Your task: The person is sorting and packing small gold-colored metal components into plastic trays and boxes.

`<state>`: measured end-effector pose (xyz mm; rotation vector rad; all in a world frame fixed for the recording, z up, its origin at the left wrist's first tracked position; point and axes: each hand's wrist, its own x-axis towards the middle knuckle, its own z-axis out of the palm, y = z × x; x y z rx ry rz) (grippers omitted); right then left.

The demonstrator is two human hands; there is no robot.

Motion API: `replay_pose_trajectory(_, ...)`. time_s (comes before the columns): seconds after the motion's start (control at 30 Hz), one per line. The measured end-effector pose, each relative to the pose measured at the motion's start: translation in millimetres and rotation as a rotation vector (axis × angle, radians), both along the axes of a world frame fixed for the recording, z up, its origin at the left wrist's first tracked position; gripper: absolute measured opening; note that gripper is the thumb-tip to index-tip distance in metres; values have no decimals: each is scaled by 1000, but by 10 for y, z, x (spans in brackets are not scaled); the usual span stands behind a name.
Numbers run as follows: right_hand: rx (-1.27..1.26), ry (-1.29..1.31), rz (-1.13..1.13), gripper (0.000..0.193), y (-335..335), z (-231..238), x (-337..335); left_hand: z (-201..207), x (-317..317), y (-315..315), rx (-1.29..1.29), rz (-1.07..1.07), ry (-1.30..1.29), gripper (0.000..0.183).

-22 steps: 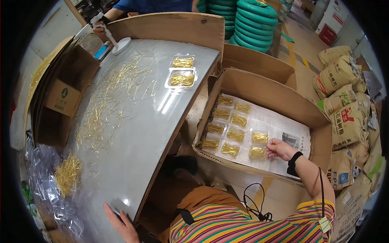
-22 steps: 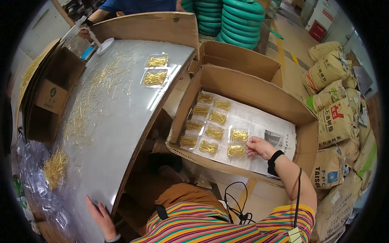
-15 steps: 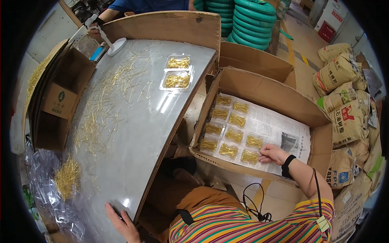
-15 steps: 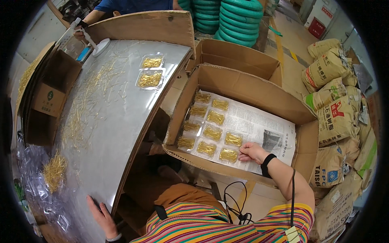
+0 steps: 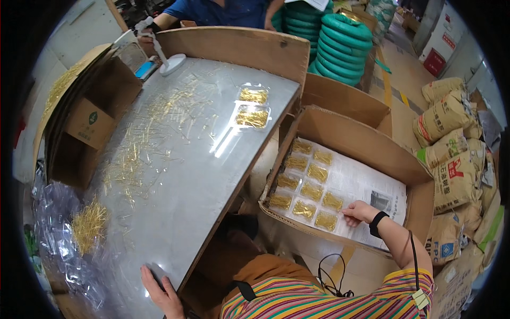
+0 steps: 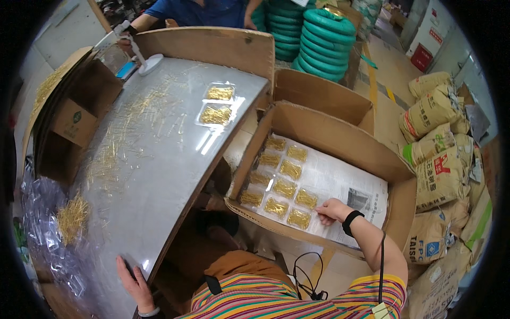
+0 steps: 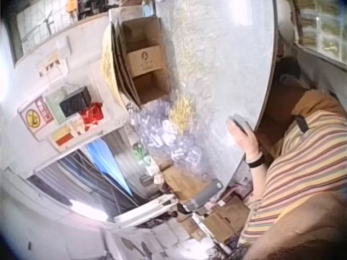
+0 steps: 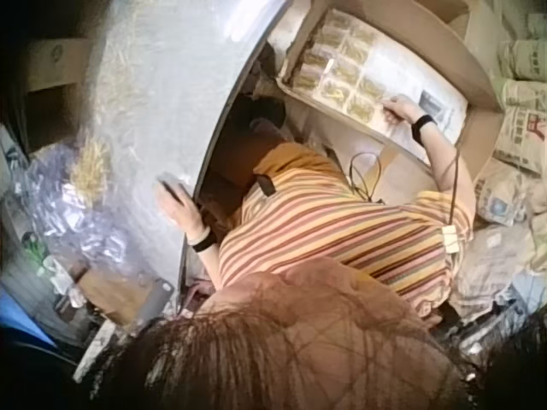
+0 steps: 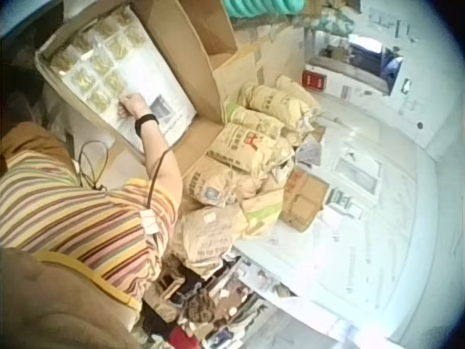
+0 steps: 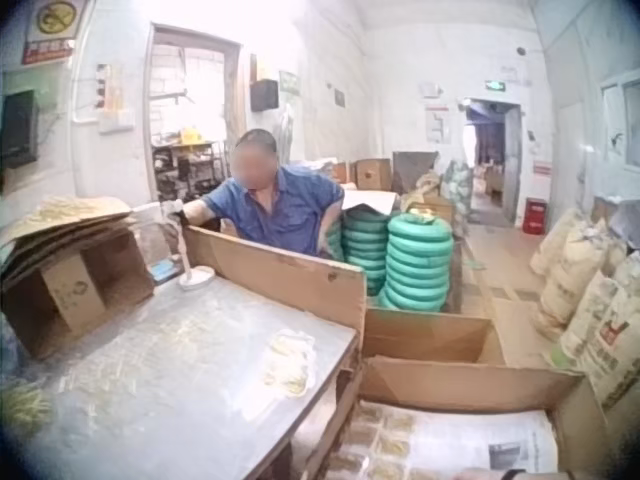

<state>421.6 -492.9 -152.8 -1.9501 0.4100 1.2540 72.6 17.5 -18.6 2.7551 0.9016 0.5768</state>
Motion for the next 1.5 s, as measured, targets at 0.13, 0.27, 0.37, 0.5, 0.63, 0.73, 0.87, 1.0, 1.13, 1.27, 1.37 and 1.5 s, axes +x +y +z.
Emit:
replay_pose_trajectory(0.13,86,-365,71,23,289,491,400,36,56,-32,18,-20,-22,51)
replay_pose_trajectory(0.27,611,-585,-125,18,1137,1301,957,51,90,-61,17,-19,-51,51)
replay_pose_trajectory(0.37,678,-532,-149,17,1828,1638,1499,47,78,-54,13,-16,-69,52)
replay_pose_trajectory(0.5,488,-472,27,18,2307,1750,1998,18,91,-48,44,-9,-66,53)
replay_pose_trajectory(0.63,452,-430,7,18,2541,1697,2073,0,90,-67,87,-5,-69,53)
replay_pose_trajectory(0.73,423,-411,3,18,2637,1781,2004,-1,74,-66,112,-8,-64,52)
replay_pose_trajectory(0.87,456,-415,29,16,2666,1686,1996,21,115,-69,96,-13,-69,51)
replay_pose_trajectory(1.0,498,-431,31,14,2445,1701,1886,36,114,-69,102,-24,-72,51)
replay_pose_trajectory(1.13,616,-447,-29,12,1851,1682,1663,70,140,-97,69,-26,-91,49)
replay_pose_trajectory(1.27,631,-394,-132,11,1084,1444,1389,-2,87,-74,107,-23,-78,47)
replay_pose_trajectory(1.37,547,-401,-176,13,444,1058,1213,26,109,-85,78,-26,-81,46)
replay_pose_trajectory(1.5,434,-358,-274,15,-254,394,985,19,113,-73,76,-25,-61,44)
